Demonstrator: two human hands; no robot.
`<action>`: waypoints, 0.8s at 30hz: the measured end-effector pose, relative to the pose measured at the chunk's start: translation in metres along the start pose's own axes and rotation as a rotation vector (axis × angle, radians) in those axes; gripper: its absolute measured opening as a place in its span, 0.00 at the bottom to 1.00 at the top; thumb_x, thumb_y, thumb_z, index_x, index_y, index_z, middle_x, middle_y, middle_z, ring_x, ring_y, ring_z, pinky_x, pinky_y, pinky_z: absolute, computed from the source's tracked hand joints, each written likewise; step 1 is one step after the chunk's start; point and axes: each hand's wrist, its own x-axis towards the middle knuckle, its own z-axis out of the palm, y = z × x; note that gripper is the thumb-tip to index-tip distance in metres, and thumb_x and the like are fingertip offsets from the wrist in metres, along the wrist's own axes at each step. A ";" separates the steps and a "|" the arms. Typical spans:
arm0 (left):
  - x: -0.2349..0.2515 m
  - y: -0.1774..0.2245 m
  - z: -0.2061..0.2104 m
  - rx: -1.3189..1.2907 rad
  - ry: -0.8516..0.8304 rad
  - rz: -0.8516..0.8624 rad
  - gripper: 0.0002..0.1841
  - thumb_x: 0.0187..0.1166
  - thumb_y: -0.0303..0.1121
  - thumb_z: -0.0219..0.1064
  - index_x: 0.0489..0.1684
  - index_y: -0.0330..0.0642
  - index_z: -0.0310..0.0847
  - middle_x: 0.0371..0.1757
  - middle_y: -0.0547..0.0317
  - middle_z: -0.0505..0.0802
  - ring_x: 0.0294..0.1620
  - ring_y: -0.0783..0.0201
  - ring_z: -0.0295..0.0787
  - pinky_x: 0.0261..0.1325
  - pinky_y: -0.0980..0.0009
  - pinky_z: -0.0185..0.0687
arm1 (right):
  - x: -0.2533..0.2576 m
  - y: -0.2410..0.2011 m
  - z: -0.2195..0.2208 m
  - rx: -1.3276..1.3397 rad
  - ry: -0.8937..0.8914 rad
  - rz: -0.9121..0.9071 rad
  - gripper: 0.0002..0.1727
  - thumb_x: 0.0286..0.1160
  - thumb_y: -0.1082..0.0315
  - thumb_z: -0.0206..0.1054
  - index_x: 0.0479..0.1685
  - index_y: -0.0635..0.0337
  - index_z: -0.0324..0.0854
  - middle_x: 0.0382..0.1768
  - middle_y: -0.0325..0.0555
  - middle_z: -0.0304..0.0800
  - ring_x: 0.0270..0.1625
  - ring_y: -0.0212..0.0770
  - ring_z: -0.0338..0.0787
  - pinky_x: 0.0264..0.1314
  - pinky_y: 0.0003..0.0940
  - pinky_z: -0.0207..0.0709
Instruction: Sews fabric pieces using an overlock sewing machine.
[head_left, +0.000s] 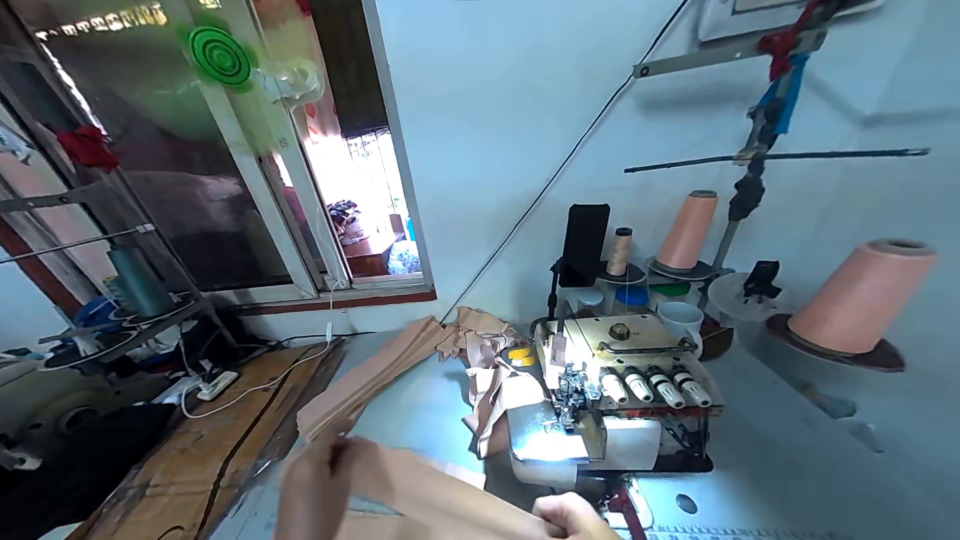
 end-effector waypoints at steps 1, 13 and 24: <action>0.003 -0.016 -0.004 0.065 0.024 -0.056 0.13 0.79 0.24 0.67 0.58 0.28 0.85 0.40 0.39 0.94 0.41 0.44 0.92 0.50 0.41 0.86 | -0.008 0.010 -0.010 -0.043 0.025 0.042 0.13 0.67 0.65 0.77 0.33 0.69 0.86 0.22 0.44 0.84 0.27 0.33 0.81 0.36 0.36 0.76; -0.076 0.047 0.098 -0.657 -0.185 -0.092 0.06 0.75 0.23 0.68 0.40 0.27 0.88 0.34 0.57 0.93 0.35 0.76 0.88 0.46 0.75 0.86 | -0.012 -0.014 0.031 0.176 0.678 0.113 0.05 0.69 0.75 0.72 0.38 0.70 0.88 0.28 0.44 0.92 0.29 0.31 0.90 0.40 0.31 0.86; -0.100 0.086 0.133 -0.760 -0.200 -0.076 0.04 0.74 0.21 0.69 0.39 0.29 0.89 0.33 0.59 0.93 0.32 0.78 0.87 0.41 0.80 0.85 | -0.013 -0.038 0.052 -0.161 0.795 0.047 0.07 0.69 0.72 0.73 0.39 0.65 0.95 0.37 0.51 0.97 0.41 0.43 0.97 0.51 0.43 0.88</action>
